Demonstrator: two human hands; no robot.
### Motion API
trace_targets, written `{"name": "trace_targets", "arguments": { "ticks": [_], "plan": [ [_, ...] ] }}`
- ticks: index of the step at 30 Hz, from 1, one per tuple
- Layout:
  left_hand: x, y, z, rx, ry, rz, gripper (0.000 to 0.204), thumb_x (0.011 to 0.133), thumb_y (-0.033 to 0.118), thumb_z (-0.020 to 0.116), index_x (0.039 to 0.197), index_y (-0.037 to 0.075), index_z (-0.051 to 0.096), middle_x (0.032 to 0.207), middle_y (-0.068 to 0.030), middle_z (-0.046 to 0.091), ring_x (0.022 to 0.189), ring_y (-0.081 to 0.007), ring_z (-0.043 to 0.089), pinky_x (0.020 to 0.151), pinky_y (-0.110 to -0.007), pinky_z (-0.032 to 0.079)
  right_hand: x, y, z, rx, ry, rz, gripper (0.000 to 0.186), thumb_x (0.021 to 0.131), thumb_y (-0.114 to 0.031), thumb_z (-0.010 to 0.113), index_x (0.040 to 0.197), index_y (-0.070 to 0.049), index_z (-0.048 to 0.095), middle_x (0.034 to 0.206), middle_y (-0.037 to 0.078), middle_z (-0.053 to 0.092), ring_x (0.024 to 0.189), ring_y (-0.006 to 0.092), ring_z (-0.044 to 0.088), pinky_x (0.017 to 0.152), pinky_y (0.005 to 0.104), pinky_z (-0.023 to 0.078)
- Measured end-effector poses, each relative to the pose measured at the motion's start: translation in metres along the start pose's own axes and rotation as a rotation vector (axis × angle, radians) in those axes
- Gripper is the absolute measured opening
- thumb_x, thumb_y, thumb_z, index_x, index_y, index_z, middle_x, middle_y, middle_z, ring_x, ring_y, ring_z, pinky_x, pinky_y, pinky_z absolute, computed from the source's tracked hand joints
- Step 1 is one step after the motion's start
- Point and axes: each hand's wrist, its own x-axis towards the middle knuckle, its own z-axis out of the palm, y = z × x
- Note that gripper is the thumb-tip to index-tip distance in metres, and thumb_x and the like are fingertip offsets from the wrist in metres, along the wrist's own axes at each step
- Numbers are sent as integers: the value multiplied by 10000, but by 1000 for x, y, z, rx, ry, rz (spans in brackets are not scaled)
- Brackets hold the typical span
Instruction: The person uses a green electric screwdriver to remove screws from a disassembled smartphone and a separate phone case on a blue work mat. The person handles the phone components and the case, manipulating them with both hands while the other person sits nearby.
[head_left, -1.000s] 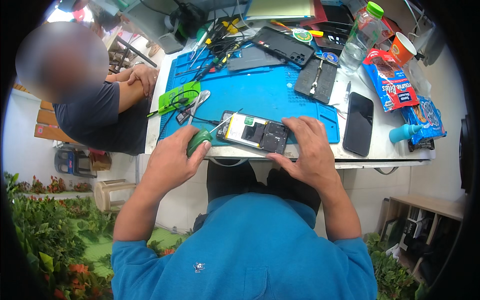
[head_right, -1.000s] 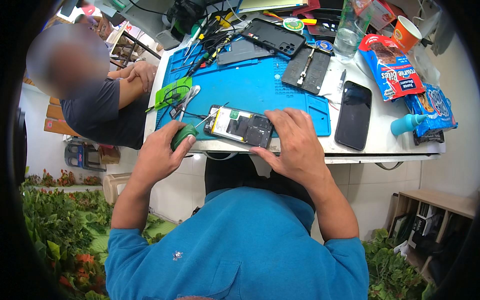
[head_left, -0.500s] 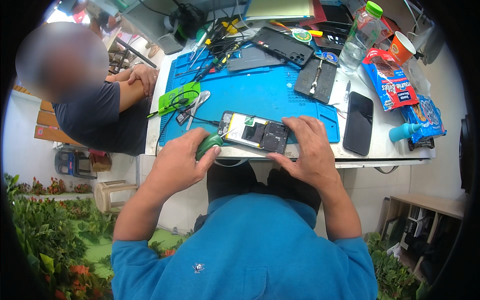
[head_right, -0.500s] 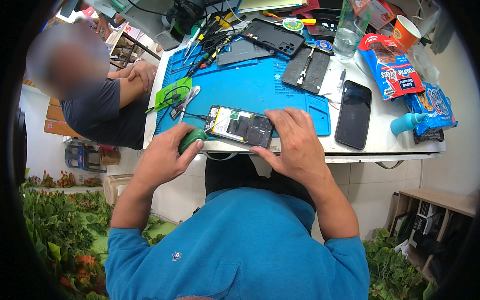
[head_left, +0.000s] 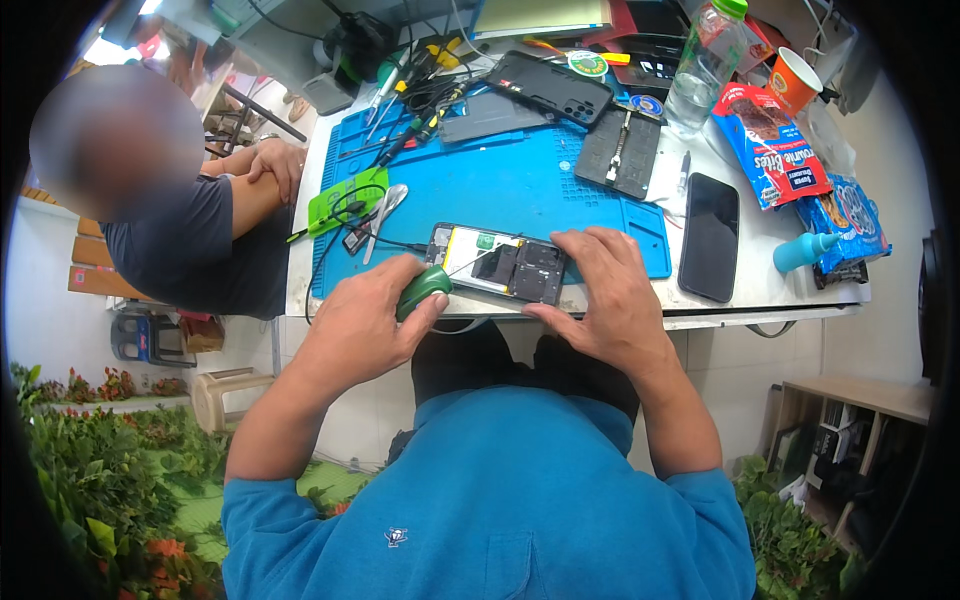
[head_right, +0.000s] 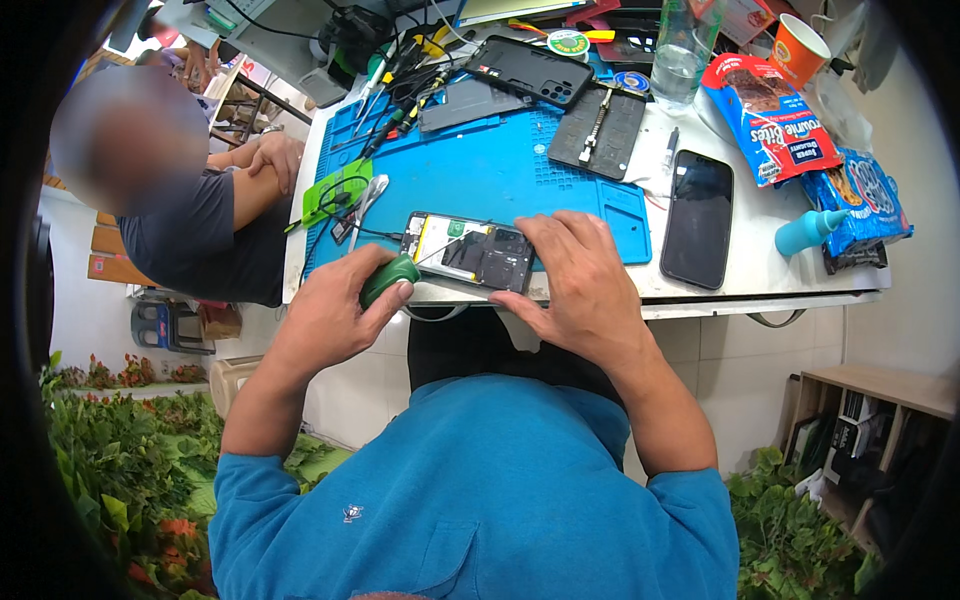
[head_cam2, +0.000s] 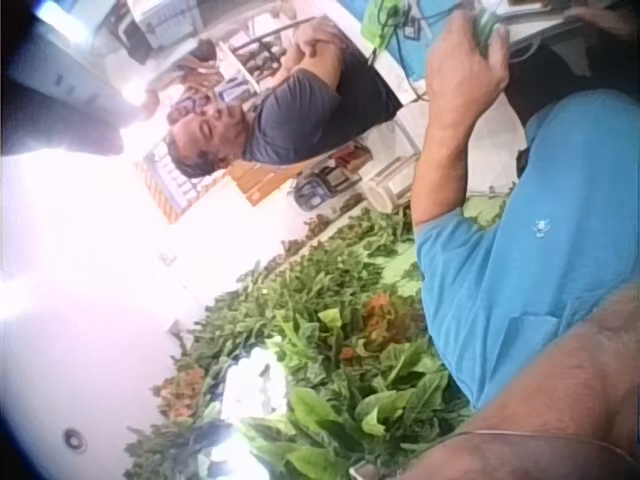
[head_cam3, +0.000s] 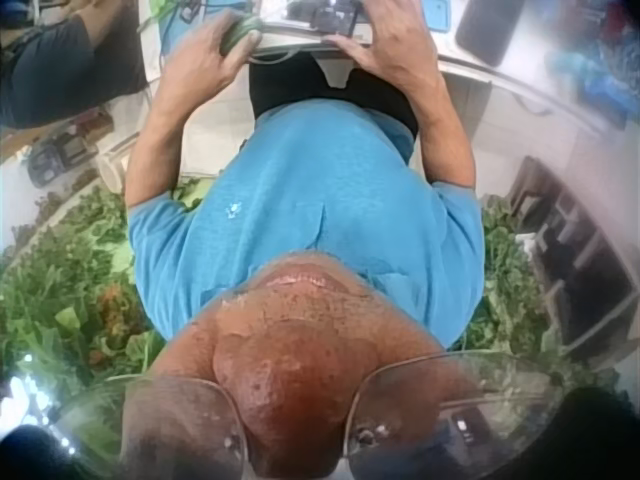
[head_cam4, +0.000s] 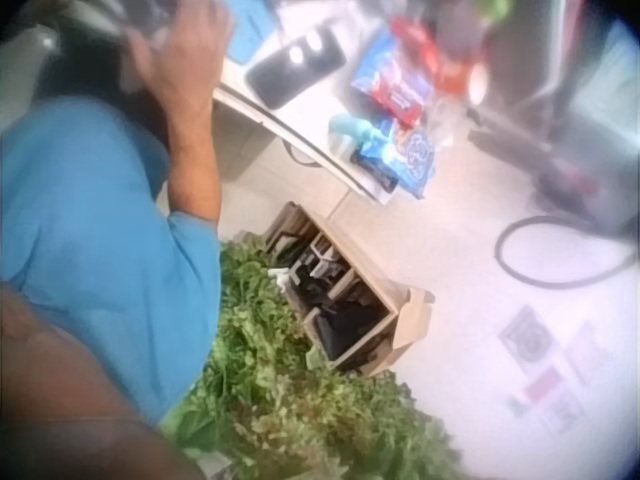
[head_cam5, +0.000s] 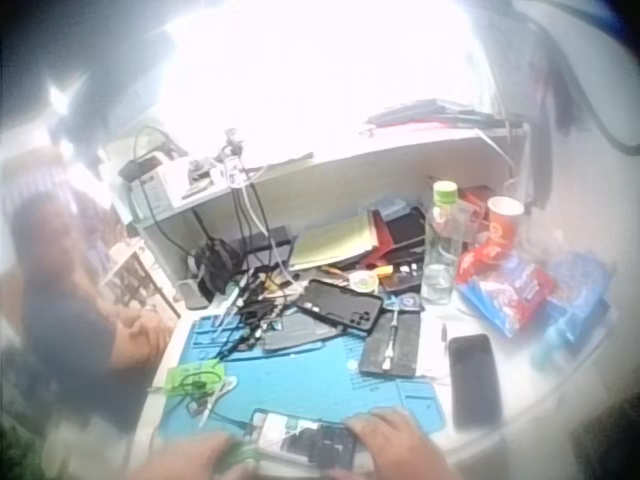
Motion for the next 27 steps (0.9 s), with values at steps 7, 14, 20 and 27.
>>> {"name": "trace_targets", "arguments": {
  "ticks": [7, 14, 20, 27],
  "plan": [
    [-2, -3, 3, 14, 7, 7, 368, 1109, 345, 782, 1266, 15, 744, 1082, -245, 806, 1002, -456, 790, 890, -511, 615, 0, -1, 0, -1, 0, 6, 790, 876, -420, 992, 1473, -3, 685, 1375, 182, 736, 1331, 405, 656, 1187, 544, 500],
    [2, 3, 7, 0, 10, 21, 389, 1109, 358, 787, 1277, 9, 747, 1107, -246, 809, 1014, -463, 791, 899, -515, 619, 0, 0, 1, -8, 0, -5, 797, 875, -418, 995, 1480, -6, 680, 1383, 184, 736, 1338, 409, 654, 1193, 548, 496],
    [3, 3, 10, -3, 13, 20, 410, 1103, 363, 796, 1293, 4, 749, 1118, -254, 810, 1025, -464, 795, 900, -510, 622, -1, 2, 1, -11, -7, -11, 799, 868, -414, 1002, 1475, -4, 684, 1384, 183, 736, 1343, 410, 653, 1198, 545, 495],
    [3, 1, 12, -7, 26, 90, 360, 1098, 341, 772, 1243, 15, 727, 1080, -238, 800, 981, -482, 788, 864, -557, 620, 0, 0, 1, -6, -2, 3, 804, 865, -414, 1004, 1475, 1, 686, 1382, 188, 738, 1343, 409, 655, 1194, 543, 499]
  ]
}}
